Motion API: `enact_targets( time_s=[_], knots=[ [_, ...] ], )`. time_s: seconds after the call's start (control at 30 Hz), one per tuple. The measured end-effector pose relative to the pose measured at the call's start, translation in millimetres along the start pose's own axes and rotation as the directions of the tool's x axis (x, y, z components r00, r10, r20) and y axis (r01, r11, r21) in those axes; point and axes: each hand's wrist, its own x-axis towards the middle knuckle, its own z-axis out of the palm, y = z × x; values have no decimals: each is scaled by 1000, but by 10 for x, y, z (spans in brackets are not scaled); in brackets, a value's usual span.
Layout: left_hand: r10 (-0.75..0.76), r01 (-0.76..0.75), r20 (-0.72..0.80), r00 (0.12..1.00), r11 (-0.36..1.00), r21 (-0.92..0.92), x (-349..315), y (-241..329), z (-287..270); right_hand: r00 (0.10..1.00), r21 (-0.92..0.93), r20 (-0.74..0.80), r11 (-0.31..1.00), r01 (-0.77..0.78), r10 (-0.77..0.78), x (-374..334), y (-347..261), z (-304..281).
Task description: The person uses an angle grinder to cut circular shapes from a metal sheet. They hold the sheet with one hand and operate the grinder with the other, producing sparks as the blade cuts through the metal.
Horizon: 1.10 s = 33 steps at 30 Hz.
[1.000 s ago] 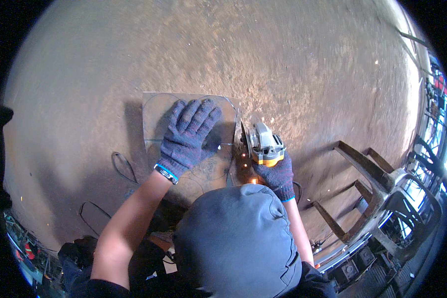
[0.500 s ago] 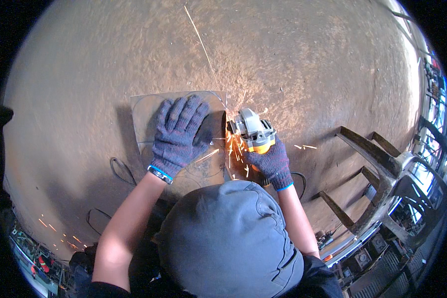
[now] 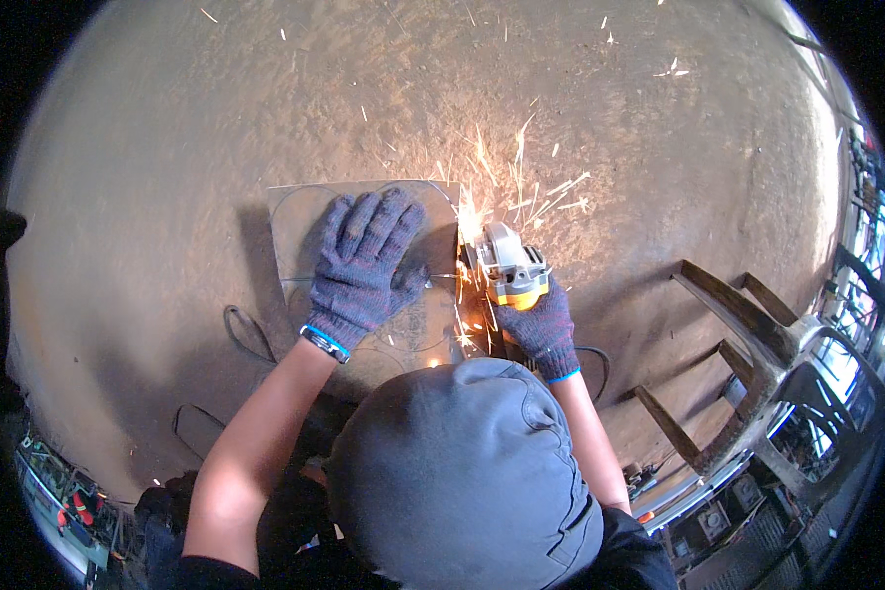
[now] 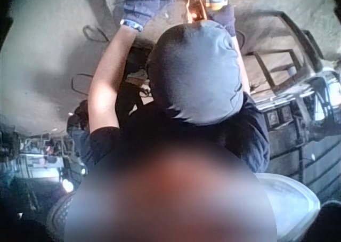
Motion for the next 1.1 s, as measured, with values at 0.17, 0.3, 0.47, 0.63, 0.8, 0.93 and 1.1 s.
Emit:
enact_targets(
  time_s=[0.17,0.3,0.47,0.63,0.8,0.93,1.1],
  knots=[
    [-4,6,43,999,999,-49,-1,-5,-17,999,45,-2,998,48,-48,17,10,-4],
    [-1,1,3,1000,999,-53,1,3,-5,994,-12,-8,994,112,-112,41,-58,-4],
    [-1,1,9,1000,1000,-15,-5,-6,4,992,-90,12,988,129,-129,80,-253,-17],
    [-3,4,5,1000,999,-40,-2,9,-15,999,-44,-21,999,30,-31,34,-318,-20],
    [-9,8,-17,1000,999,-51,7,11,-11,991,-28,-16,991,129,-129,91,-197,11],
    [-11,11,-5,1000,998,-68,-6,5,-4,997,-61,-34,996,61,-63,64,-170,-2],
    [-30,30,13,999,999,-40,-6,16,0,989,-106,-23,984,144,-148,85,-221,2]
  ],
)
